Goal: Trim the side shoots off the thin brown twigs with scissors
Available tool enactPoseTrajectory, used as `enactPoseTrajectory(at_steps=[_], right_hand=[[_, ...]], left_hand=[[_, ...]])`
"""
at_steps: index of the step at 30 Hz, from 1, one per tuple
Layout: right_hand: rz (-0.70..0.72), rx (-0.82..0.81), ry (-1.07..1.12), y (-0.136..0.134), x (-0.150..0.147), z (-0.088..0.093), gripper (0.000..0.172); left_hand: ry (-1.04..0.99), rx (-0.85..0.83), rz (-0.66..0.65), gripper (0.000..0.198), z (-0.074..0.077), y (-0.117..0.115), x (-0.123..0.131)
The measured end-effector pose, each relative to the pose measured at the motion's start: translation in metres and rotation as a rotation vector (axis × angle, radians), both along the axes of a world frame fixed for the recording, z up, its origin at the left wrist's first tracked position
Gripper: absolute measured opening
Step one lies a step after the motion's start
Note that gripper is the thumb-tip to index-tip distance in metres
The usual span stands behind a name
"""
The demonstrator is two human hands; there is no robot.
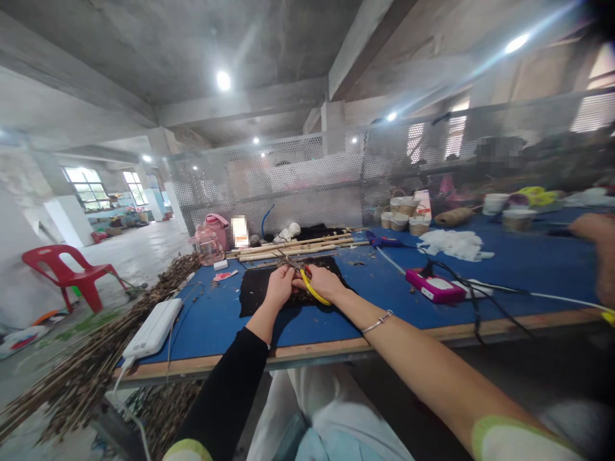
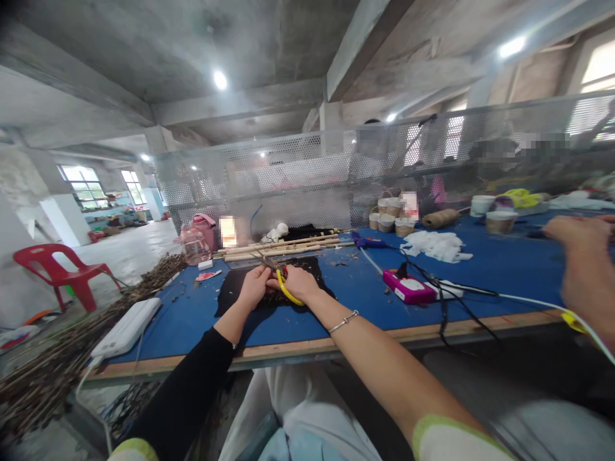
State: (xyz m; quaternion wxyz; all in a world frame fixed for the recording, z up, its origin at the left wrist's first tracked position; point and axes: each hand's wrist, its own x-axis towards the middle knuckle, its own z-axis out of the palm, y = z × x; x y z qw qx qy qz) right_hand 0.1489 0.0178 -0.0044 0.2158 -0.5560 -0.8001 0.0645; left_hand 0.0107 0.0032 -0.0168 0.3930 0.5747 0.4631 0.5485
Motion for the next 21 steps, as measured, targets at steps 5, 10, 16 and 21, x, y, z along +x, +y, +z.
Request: enactPoseTrajectory(at_steps=[5, 10, 16, 21], right_hand=[[-0.041, 0.0, -0.014, -0.0053, 0.0027, -0.0025, 0.063], [-0.087, -0.013, -0.027, -0.0057, 0.0056, -0.0054, 0.062], [-0.048, -0.015, -0.02, -0.0044, 0.0066, -0.0056, 0.061], [-0.062, 0.021, -0.056, -0.0051, 0.0068, -0.005, 0.061]], left_hand=[[0.13, 0.021, 0.128, 0.024, -0.0036, -0.0044, -0.0012], [0.216, 0.086, 0.127, 0.027, -0.0066, -0.0043, -0.0019], [0.169, 0.034, 0.078, 0.023, -0.0069, -0.0012, -0.0014], [0.107, -0.042, 0.039, 0.009, -0.0073, -0.0014, -0.0008]])
